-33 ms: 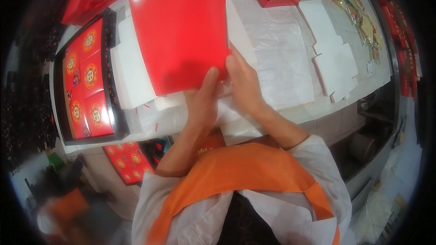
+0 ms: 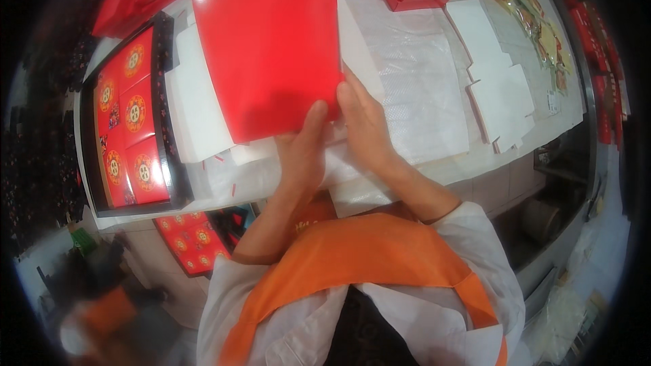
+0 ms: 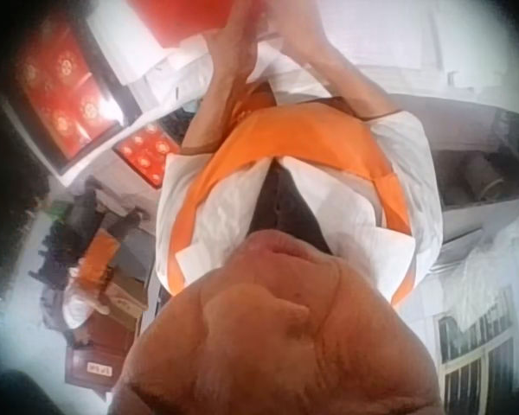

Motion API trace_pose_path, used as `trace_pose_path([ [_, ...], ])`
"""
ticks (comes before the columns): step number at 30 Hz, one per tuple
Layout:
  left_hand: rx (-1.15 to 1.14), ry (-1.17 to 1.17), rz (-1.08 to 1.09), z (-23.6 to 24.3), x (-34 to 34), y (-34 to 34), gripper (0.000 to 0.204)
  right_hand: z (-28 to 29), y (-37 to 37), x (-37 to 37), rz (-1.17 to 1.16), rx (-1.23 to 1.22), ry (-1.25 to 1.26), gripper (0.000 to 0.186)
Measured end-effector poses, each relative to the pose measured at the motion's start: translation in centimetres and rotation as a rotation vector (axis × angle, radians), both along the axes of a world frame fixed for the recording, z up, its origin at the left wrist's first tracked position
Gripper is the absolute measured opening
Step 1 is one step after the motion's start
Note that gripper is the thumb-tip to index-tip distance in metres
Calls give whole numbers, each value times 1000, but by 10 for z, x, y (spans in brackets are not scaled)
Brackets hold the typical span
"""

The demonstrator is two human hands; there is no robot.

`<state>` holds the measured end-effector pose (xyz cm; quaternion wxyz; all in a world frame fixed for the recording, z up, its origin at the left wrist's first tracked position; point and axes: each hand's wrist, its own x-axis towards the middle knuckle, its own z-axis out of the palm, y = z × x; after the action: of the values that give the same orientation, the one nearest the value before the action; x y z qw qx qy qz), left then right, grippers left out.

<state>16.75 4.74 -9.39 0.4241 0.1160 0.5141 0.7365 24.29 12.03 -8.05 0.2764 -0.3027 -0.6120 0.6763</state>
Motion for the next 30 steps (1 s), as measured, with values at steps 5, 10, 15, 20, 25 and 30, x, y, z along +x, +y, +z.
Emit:
trace_pose_path([
  [5,5,16,-43,-8,-2,-1,28,-3,-3,-2,69,-66,30,55],
  [10,31,-137,-37,-8,-3,-3,28,-7,-5,2,140,177,16,60],
  [15,113,-436,-38,5,-8,-1,33,-20,-10,0,89,513,-28,59],
  [20,258,-631,-169,2,-21,-7,38,-3,-2,13,145,-129,234,55],
  [25,245,-565,-116,7,-9,-3,39,-5,4,11,104,-152,244,55],
  [30,254,-436,-121,7,-9,-2,41,-10,1,14,111,-17,217,57],
])
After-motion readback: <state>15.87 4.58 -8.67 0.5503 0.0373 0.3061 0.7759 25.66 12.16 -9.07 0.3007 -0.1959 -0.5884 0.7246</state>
